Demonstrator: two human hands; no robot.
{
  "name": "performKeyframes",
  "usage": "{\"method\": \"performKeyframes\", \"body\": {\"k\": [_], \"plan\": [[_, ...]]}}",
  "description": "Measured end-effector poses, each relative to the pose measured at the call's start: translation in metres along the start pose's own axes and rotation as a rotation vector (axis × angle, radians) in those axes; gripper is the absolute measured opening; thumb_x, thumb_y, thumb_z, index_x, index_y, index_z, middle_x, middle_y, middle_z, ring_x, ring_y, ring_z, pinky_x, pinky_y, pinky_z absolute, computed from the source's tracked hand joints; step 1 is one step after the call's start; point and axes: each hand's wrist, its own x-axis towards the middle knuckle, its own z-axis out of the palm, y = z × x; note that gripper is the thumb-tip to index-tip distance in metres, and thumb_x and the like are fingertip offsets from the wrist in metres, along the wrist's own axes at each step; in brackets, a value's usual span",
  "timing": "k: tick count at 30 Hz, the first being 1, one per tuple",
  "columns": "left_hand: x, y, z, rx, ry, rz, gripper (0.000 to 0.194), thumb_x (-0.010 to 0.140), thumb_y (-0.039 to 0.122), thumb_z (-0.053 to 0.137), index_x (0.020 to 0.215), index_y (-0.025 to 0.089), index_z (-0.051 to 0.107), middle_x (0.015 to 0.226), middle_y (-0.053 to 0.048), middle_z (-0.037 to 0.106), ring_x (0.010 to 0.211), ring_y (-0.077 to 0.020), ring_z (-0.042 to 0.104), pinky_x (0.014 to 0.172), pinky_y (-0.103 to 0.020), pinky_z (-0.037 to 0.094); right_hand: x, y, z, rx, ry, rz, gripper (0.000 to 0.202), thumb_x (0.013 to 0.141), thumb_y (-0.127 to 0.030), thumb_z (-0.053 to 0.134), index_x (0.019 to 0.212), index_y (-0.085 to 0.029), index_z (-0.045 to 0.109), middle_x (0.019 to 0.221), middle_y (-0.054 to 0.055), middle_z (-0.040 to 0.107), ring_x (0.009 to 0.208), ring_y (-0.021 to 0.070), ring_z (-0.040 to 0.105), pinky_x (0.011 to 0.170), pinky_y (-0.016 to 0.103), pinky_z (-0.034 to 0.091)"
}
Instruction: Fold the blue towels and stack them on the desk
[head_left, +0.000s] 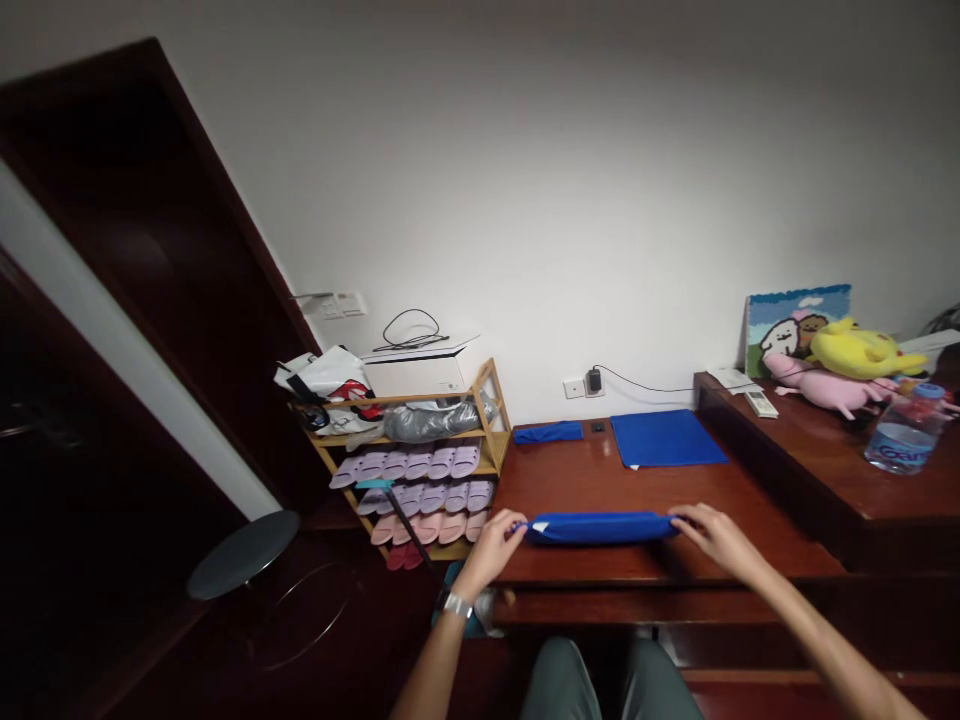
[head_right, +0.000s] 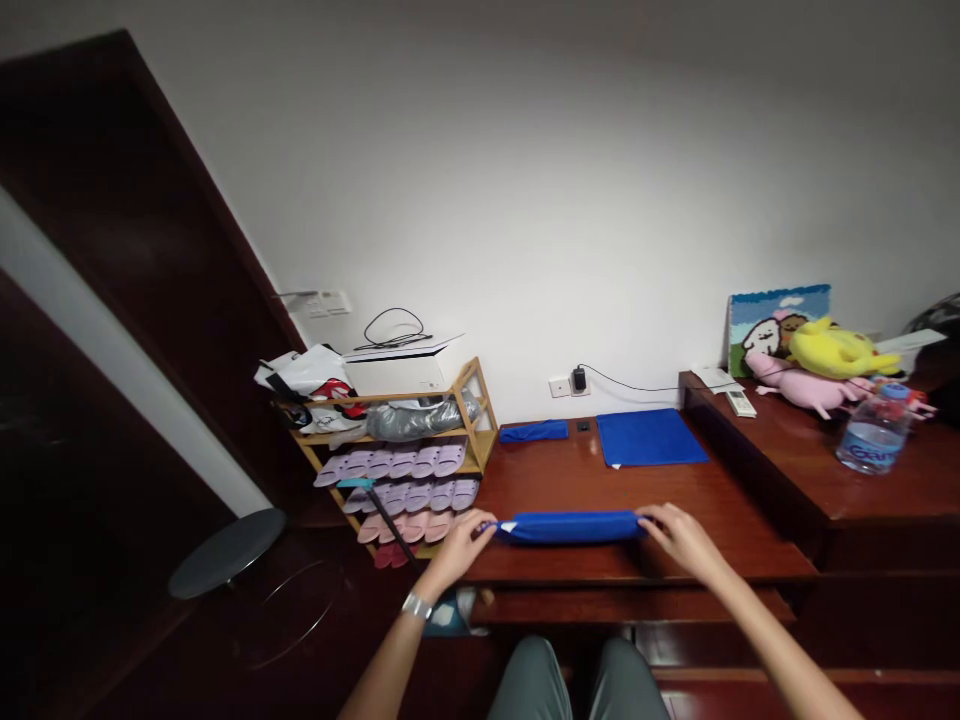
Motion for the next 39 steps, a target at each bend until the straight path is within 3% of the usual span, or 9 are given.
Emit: {"method": "performKeyframes", "body": {"k": [4, 9, 14, 23, 25, 28, 30, 33, 39], "plan": [[0.03, 0.045, -0.058, -0.219, -0.008, -0.038, 0.031, 0.094, 0.049, 0.066, 0.105, 0.022, 0.076, 0.105, -0.004, 0.08, 0.098, -0.0213, 0.073, 0.093, -0.035, 0.058, 0.023, -0.037, -0.079, 0.067, 0.045, -0.041, 0.058, 0.1, -0.072, 0.045, 0.113, -0.028, 0.081, 0.117, 0.006, 0.082, 0.106, 0.0266, 0.076, 0.097, 0.039, 0.06], [0.042, 0.084, -0.098, -0.365, -0.117, -0.044, 0.044, 0.08, 0.055, 0.081, 0.105, 0.019, 0.08, 0.105, -0.006, 0.083, 0.1, -0.0239, 0.075, 0.095, -0.038, 0.06, 0.02, -0.065, -0.14, 0.081, 0.08, -0.033, 0.055, 0.096, -0.075, 0.055, 0.109, -0.028, 0.082, 0.112, 0.006, 0.083, 0.095, 0.0255, 0.077, 0.082, 0.035, 0.063], [0.044, 0.109, -0.109, -0.337, -0.22, -0.059, 0.044, 0.077, 0.054, 0.084, 0.104, 0.02, 0.083, 0.102, -0.006, 0.084, 0.097, -0.0254, 0.077, 0.091, -0.038, 0.061, 0.0, -0.06, -0.164, 0.037, 0.066, -0.045, 0.054, 0.096, -0.074, 0.055, 0.105, -0.027, 0.083, 0.111, 0.009, 0.083, 0.099, 0.0274, 0.078, 0.084, 0.037, 0.064], [0.052, 0.15, -0.104, -0.213, -0.429, 0.008, 0.028, 0.082, 0.045, 0.083, 0.097, 0.021, 0.086, 0.091, -0.004, 0.085, 0.084, -0.0204, 0.075, 0.085, -0.03, 0.059, -0.041, -0.066, -0.212, 0.127, -0.05, 0.083, 0.045, 0.092, -0.069, 0.066, 0.1, -0.028, 0.084, 0.105, 0.011, 0.082, 0.094, 0.0284, 0.076, 0.084, 0.036, 0.063], [0.068, 0.153, -0.099, -0.185, -0.47, 0.02, 0.028, 0.082, 0.043, 0.083, 0.099, 0.021, 0.086, 0.092, -0.004, 0.085, 0.082, -0.0191, 0.074, 0.083, -0.028, 0.059, -0.038, -0.062, -0.218, 0.158, -0.059, 0.132, 0.044, 0.09, -0.068, 0.068, 0.099, -0.028, 0.084, 0.105, 0.01, 0.082, 0.095, 0.0298, 0.076, 0.083, 0.035, 0.063], [0.108, 0.145, -0.078, -0.175, -0.52, -0.003, 0.029, 0.082, 0.045, 0.082, 0.099, 0.021, 0.086, 0.093, -0.004, 0.085, 0.084, -0.0192, 0.075, 0.08, -0.027, 0.058, -0.018, -0.034, -0.213, 0.225, -0.095, 0.262, 0.052, 0.087, -0.073, 0.068, 0.1, -0.026, 0.084, 0.099, 0.009, 0.082, 0.077, 0.0263, 0.075, 0.067, 0.032, 0.061], [0.144, 0.13, -0.054, -0.199, -0.563, -0.035, 0.032, 0.081, 0.047, 0.082, 0.098, 0.02, 0.085, 0.093, -0.005, 0.085, 0.085, -0.0201, 0.075, 0.078, -0.027, 0.058, 0.005, -0.004, -0.201, 0.277, -0.148, 0.357, 0.058, 0.088, -0.075, 0.065, 0.105, -0.023, 0.082, 0.084, 0.008, 0.08, 0.064, 0.0217, 0.07, 0.057, 0.03, 0.056], [0.208, 0.103, -0.009, -0.241, -0.594, -0.041, 0.034, 0.076, 0.048, 0.083, 0.094, 0.018, 0.084, 0.09, -0.005, 0.084, 0.083, -0.021, 0.076, 0.075, -0.028, 0.059, 0.054, 0.049, -0.181, 0.313, -0.145, 0.372, 0.062, 0.088, -0.076, 0.062, 0.103, -0.019, 0.08, 0.07, 0.006, 0.076, 0.066, 0.0215, 0.069, 0.064, 0.031, 0.055], [0.338, 0.074, 0.058, -0.149, -0.286, 0.072, 0.017, 0.082, 0.033, 0.073, 0.088, 0.018, 0.078, 0.08, -0.002, 0.079, 0.076, -0.0188, 0.073, 0.072, -0.028, 0.058, 0.179, 0.138, -0.172, 0.161, 0.076, 0.324, 0.054, 0.074, -0.074, 0.069, 0.089, -0.023, 0.08, 0.087, 0.008, 0.083, 0.083, 0.0291, 0.076, 0.081, 0.039, 0.057]]}}
